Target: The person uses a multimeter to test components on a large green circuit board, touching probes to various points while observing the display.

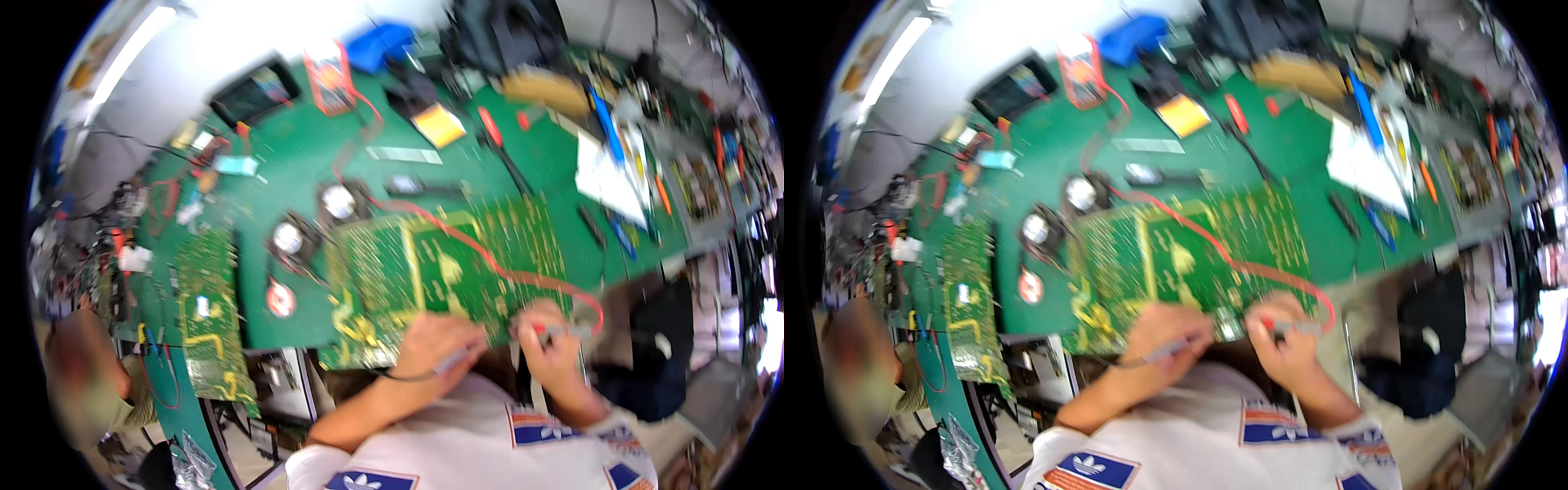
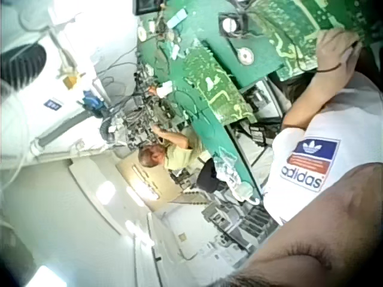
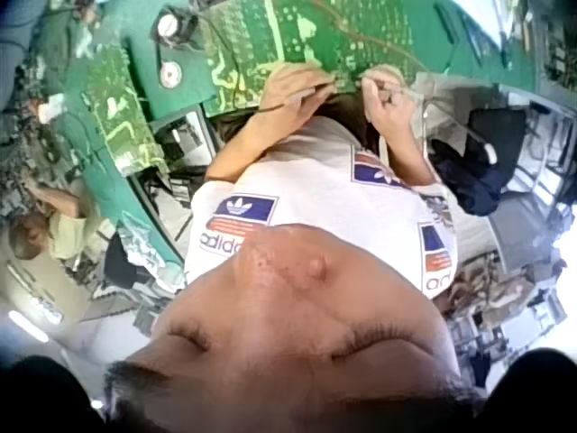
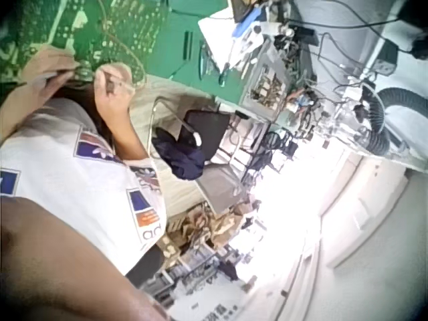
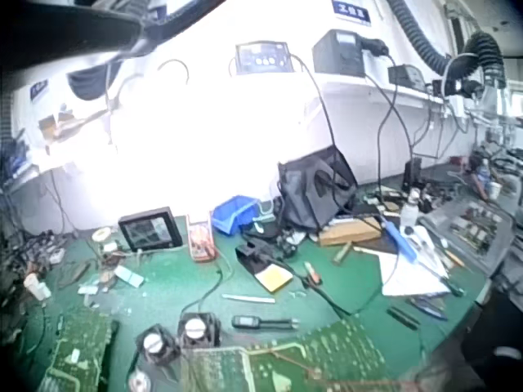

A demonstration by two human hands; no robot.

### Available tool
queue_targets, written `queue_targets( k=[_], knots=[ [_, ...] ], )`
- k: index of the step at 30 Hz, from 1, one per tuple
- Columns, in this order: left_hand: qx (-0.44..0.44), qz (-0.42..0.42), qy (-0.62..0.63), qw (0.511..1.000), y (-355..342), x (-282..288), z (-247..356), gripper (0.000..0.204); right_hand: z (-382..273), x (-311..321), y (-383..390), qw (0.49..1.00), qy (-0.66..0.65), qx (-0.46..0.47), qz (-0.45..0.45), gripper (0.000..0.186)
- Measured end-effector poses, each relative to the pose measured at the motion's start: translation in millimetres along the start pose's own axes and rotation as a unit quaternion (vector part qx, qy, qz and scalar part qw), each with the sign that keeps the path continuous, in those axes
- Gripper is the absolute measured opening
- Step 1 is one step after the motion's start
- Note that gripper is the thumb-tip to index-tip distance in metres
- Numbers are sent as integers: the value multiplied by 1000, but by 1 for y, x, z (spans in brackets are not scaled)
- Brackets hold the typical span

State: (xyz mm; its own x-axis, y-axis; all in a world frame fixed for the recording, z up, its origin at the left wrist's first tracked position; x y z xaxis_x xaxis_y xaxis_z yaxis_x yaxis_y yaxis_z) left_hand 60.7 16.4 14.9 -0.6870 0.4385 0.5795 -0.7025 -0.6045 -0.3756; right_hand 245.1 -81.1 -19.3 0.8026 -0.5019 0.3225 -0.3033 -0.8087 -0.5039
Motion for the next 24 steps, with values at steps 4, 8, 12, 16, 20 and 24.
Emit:
queue_targets(
  k=[4, 8, 12, 16, 20, 24],
  knots=[
    [60, 19, 10, 998, 6, 3, 5, 18, -2, -3, -2, 998, -67, 1, 9, 6],
    [66, 56, 69, 994, 10, 0, -10, 26, 3, 7, -6, 995, -78, 60, 14, 8],
    [44, 11, 58, 997, 7, -2, -7, 29, 7, 8, 2, 994, -88, 54, 21, 11],
    [51, 2, 56, 997, 6, -3, -7, 33, 11, 5, 1, 994, -94, 53, 27, 14],
    [53, -20, 38, 998, 8, -4, -7, 24, 11, 4, -1, 995, -92, 43, 13, 15],
    [68, -19, 64, 995, 4, -2, -8, 37, 8, 4, -5, 995, -77, 58, -19, 14]
  ],
)
Point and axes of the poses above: each hand's wrist, its own y-axis away from the middle knuckle, its own x-axis out of the back of the hand, z = x × y, the point moved 5 cm from there along -y, towards the middle knuckle, and after that the axes turned 5 degrees about x, right-handed, at the moved point
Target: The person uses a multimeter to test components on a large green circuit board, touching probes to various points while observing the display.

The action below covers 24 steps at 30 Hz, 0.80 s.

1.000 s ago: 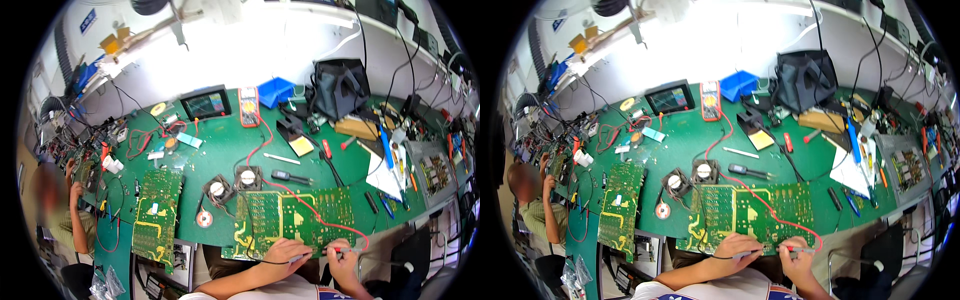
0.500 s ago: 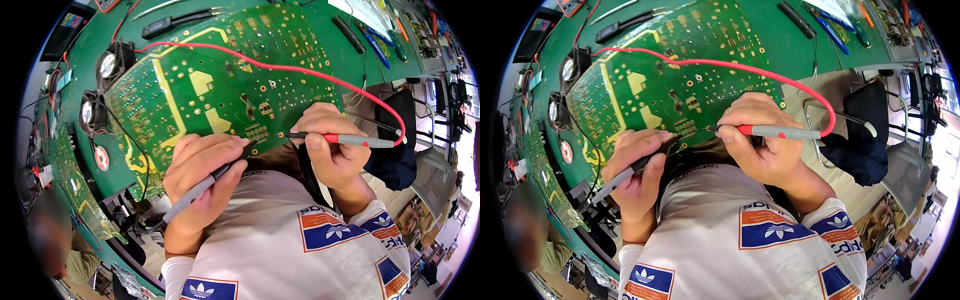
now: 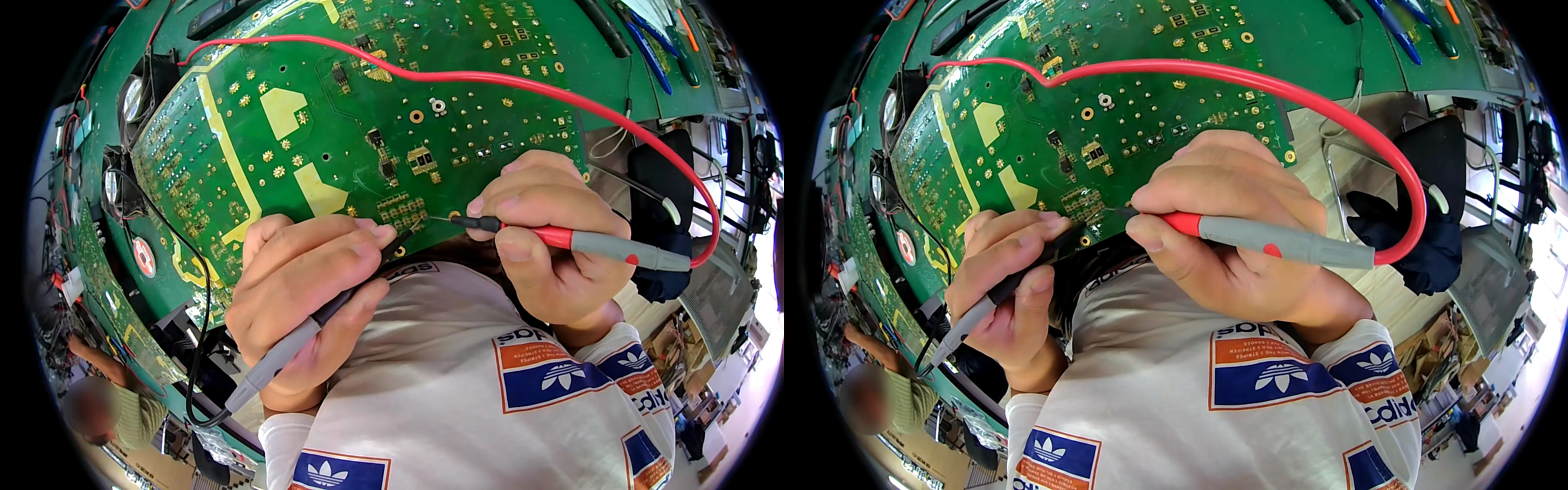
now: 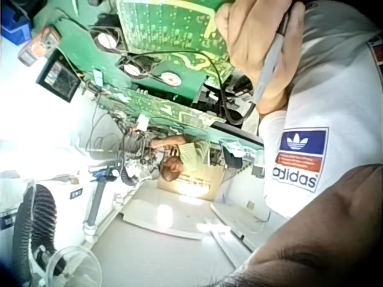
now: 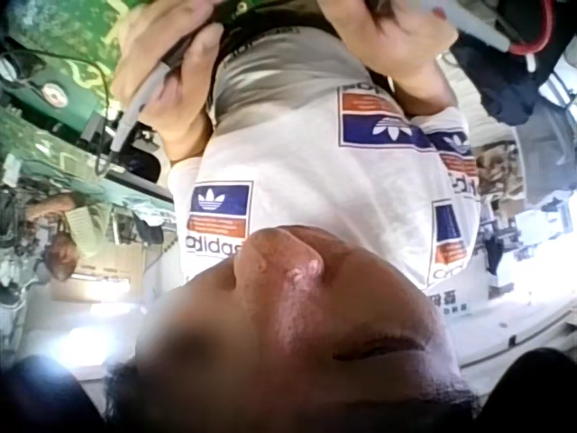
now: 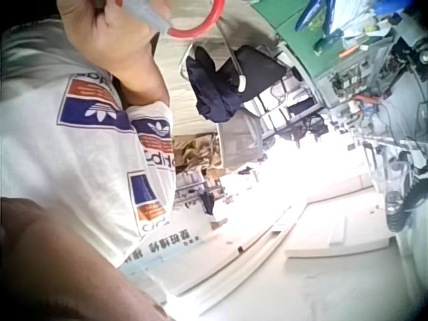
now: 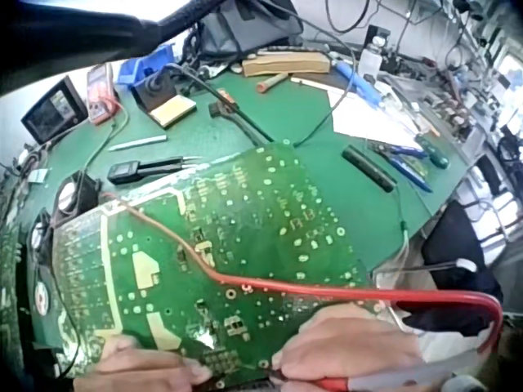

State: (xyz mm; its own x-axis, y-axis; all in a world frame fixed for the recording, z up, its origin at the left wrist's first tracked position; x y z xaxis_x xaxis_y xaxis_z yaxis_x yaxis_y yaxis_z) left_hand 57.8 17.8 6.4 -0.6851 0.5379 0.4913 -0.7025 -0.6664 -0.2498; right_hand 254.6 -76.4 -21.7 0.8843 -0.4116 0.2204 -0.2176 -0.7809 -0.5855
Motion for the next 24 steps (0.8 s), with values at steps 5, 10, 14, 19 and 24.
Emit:
queue_targets(
  k=[5, 10, 14, 19, 24],
  knots=[
    [5, -4, -12, 1000, 0, -1, 1, 38, -1, 1, -2, 999, 0, 18, -35, 13],
    [-2, -4, -10, 1000, 0, -1, 0, 38, -1, 1, -3, 999, 9, 23, -36, 13],
    [-5, -5, -6, 1000, -1, -1, -1, 38, -1, 0, -3, 999, 11, 25, -39, 13],
    [-2, -1, -18, 1000, 5, -2, -4, 27, -2, 1, -4, 999, 11, 17, -41, 13],
    [-8, -14, -24, 1000, 3, -1, -3, 27, -4, 2, -4, 999, 20, 8, -44, 13]
  ],
)
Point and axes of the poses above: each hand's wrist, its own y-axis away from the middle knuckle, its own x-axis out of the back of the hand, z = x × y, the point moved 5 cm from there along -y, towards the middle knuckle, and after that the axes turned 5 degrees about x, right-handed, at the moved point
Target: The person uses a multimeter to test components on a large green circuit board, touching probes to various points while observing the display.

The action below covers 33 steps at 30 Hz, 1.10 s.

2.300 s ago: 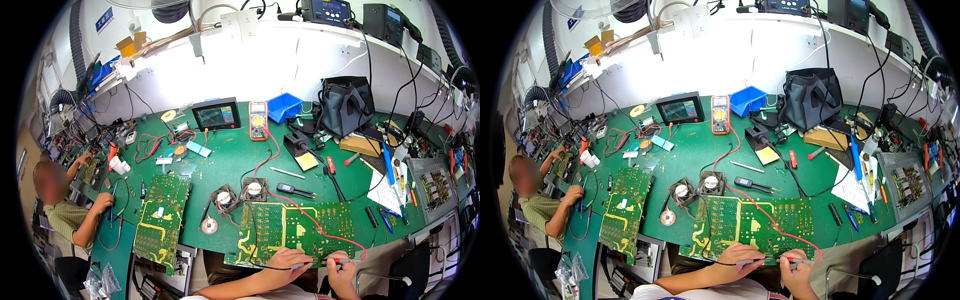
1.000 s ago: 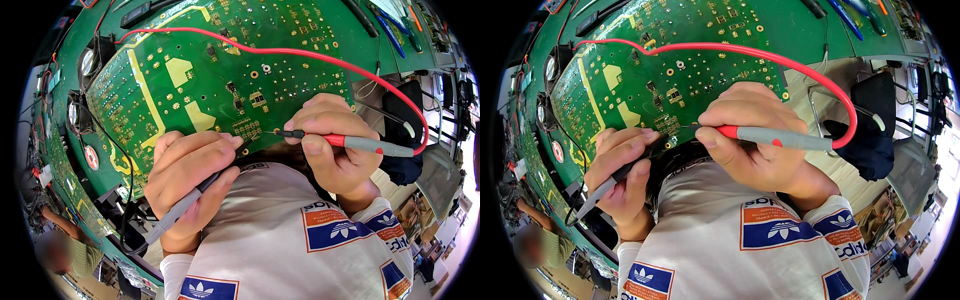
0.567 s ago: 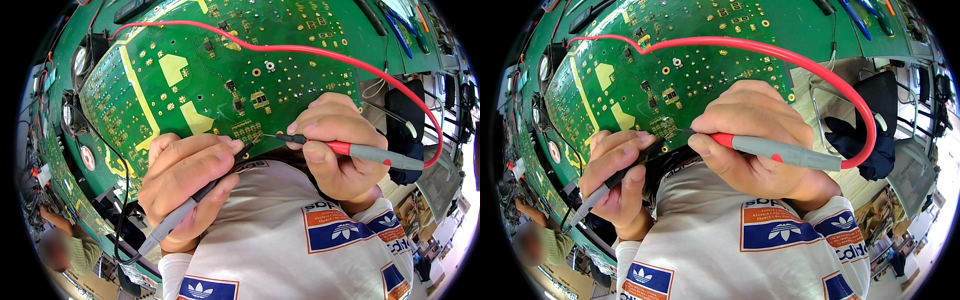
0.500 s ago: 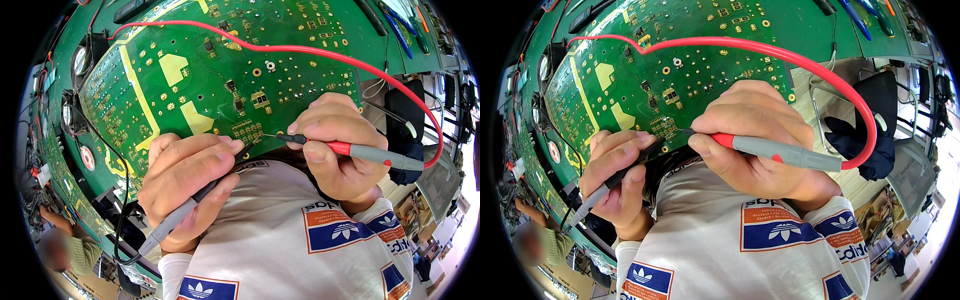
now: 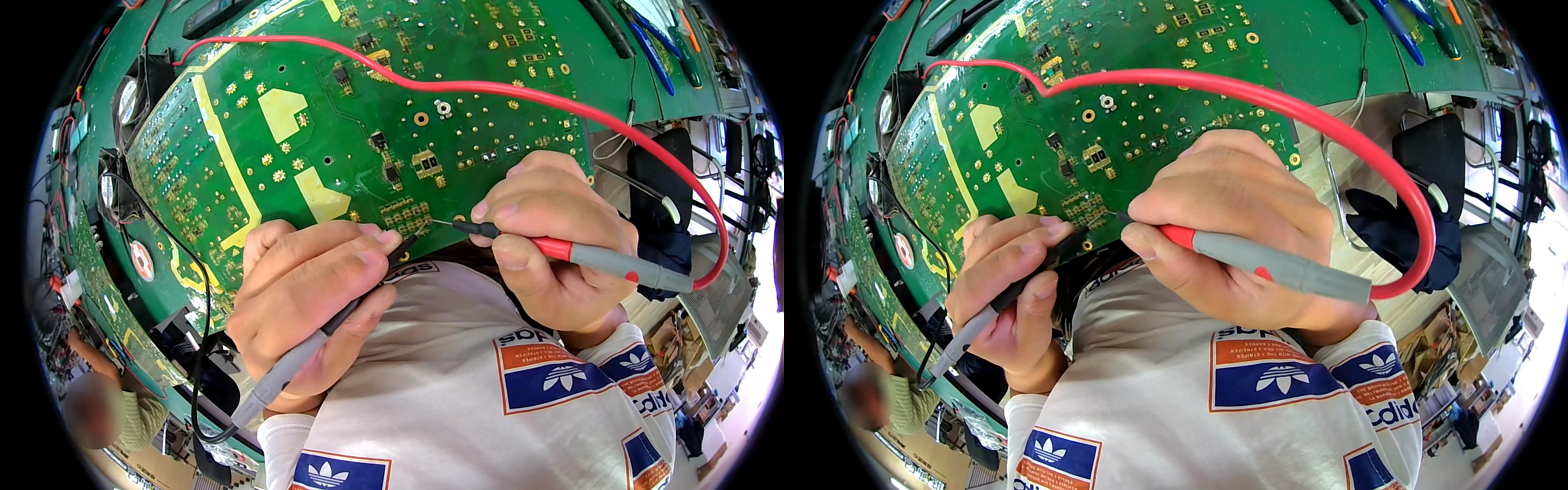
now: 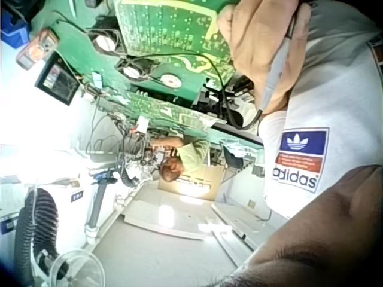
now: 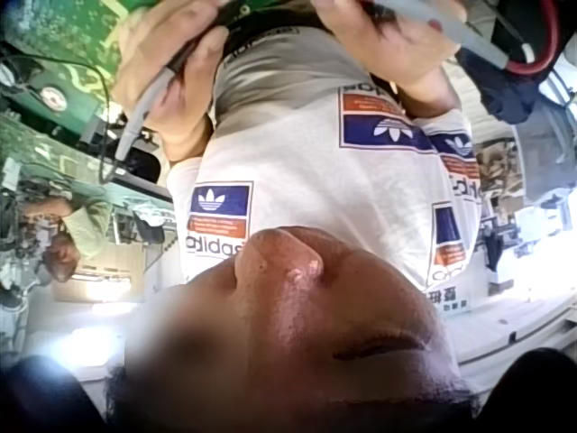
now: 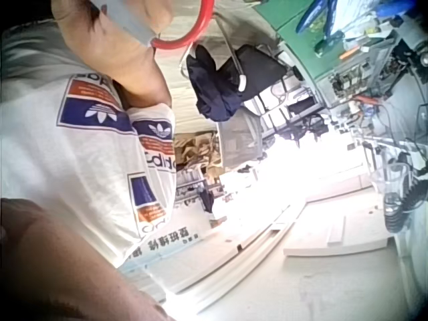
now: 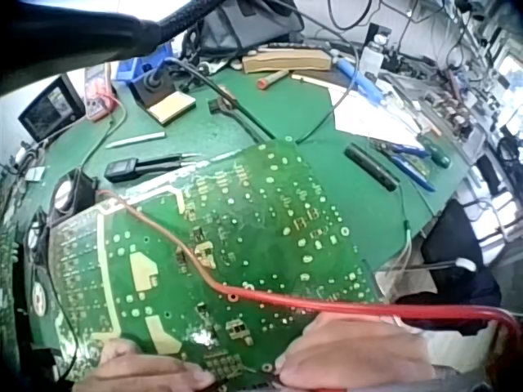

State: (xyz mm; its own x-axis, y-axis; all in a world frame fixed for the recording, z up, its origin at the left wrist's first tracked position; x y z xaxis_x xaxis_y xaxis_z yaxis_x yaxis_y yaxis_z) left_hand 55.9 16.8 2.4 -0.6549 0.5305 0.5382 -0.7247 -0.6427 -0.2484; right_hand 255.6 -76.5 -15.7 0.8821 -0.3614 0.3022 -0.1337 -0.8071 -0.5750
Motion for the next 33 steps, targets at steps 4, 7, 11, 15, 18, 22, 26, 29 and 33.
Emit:
queue_targets(
  k=[4, 7, 11, 15, 18, 22, 26, 29, 33],
  knots=[
    [-16, 10, -6, 1000, -2, -3, 5, 26, -1, -2, 2, 1000, 5, -3, 5, 14],
    [-20, 7, -12, 1000, -3, -3, 8, 25, -1, -3, -1, 1000, 7, 1, 28, 22],
    [-38, 25, -17, 999, -1, -2, 11, 25, -7, -2, -1, 1000, 11, -8, 9, 20],
    [-20, 15, -9, 1000, -4, 1, 11, 31, -5, -5, 3, 999, 24, -46, 2, 14],
    [-49, 29, -33, 998, -3, 4, 12, 34, -8, -6, 5, 999, 36, -20, 28, 15],
    [-61, 60, -28, 996, 3, 1, 16, 29, -8, -5, 16, 992, 16, -95, 78, 7],
    [-73, 73, -37, 994, 7, 3, 13, 25, -1, -8, 14, 993, 9, -87, 76, 5],
    [-79, 61, -38, 994, 7, -2, 8, 24, 4, -7, 18, 991, 26, -101, 81, 3],
    [-81, 61, -35, 994, 9, -4, 7, 23, 3, -6, 18, 991, 45, -94, 80, 3]
  ],
)
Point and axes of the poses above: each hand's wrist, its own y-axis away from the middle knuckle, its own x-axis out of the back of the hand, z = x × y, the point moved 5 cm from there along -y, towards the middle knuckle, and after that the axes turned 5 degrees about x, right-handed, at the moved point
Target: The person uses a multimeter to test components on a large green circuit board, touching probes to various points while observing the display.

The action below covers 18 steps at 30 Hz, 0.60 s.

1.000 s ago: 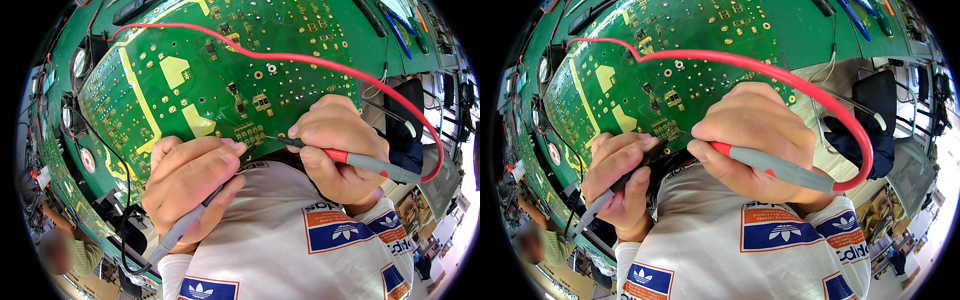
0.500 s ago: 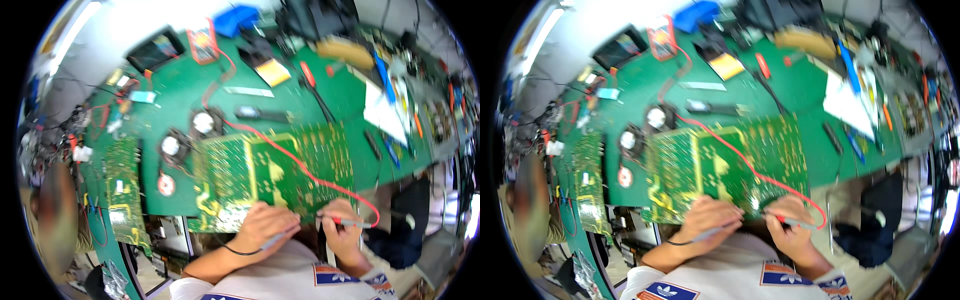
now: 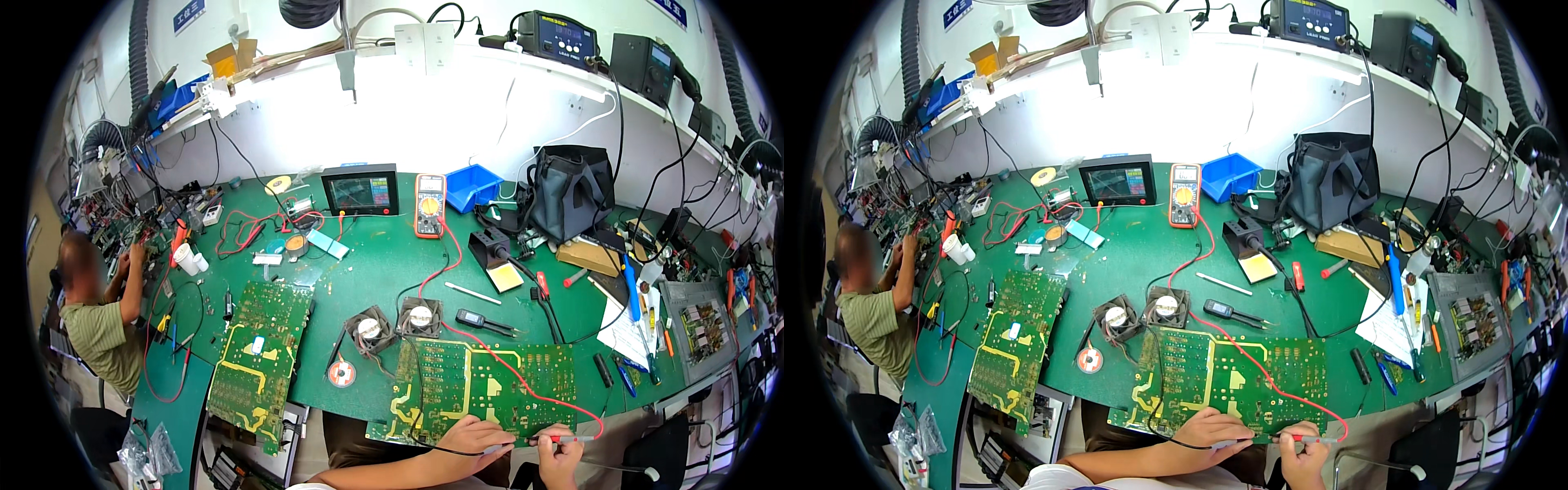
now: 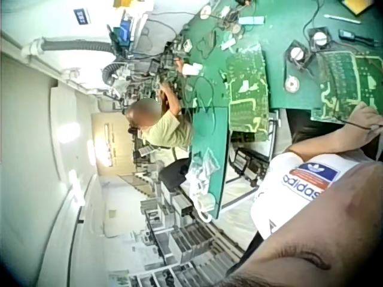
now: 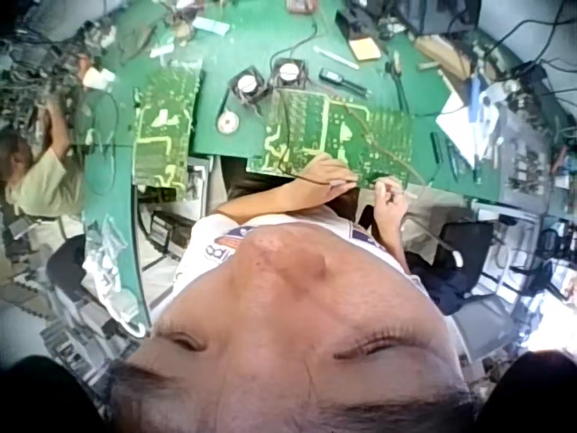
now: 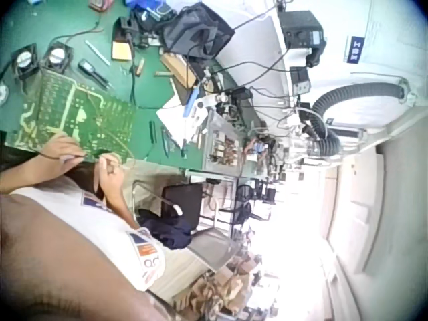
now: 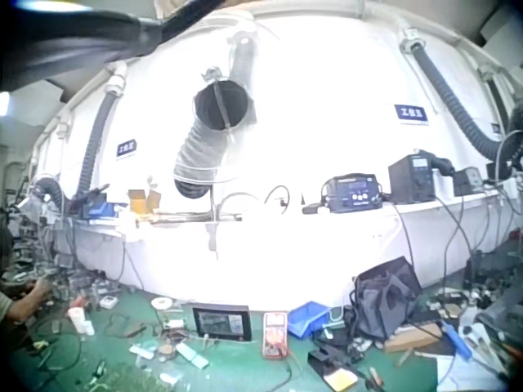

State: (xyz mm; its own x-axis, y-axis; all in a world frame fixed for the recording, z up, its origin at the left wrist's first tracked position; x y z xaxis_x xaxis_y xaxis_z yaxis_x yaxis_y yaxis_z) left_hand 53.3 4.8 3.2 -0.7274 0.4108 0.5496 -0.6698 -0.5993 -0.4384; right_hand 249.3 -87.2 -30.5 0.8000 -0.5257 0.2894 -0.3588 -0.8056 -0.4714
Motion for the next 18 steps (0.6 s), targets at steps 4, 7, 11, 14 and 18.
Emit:
queue_targets(
  k=[4, 7, 11, 14, 18],
  knots=[
    [4, 2, 4, 1000, -1, 1, -1, 20, -1, 0, 3, 1000, 11, -5, 3, 3],
    [23, -10, 11, 1000, -2, 0, -2, 19, 3, 0, 9, 999, -6, -30, 12, 3],
    [48, -18, 28, 998, 1, 2, -3, 18, 2, -2, 10, 997, -53, -33, 47, 2],
    [73, -29, 52, 996, 0, 7, -6, 19, 3, -2, 9, 990, -107, -57, 76, 4],
    [79, -18, 59, 995, 1, 6, -8, 18, 0, -2, 6, 991, -106, -62, 61, 7]
  ],
)
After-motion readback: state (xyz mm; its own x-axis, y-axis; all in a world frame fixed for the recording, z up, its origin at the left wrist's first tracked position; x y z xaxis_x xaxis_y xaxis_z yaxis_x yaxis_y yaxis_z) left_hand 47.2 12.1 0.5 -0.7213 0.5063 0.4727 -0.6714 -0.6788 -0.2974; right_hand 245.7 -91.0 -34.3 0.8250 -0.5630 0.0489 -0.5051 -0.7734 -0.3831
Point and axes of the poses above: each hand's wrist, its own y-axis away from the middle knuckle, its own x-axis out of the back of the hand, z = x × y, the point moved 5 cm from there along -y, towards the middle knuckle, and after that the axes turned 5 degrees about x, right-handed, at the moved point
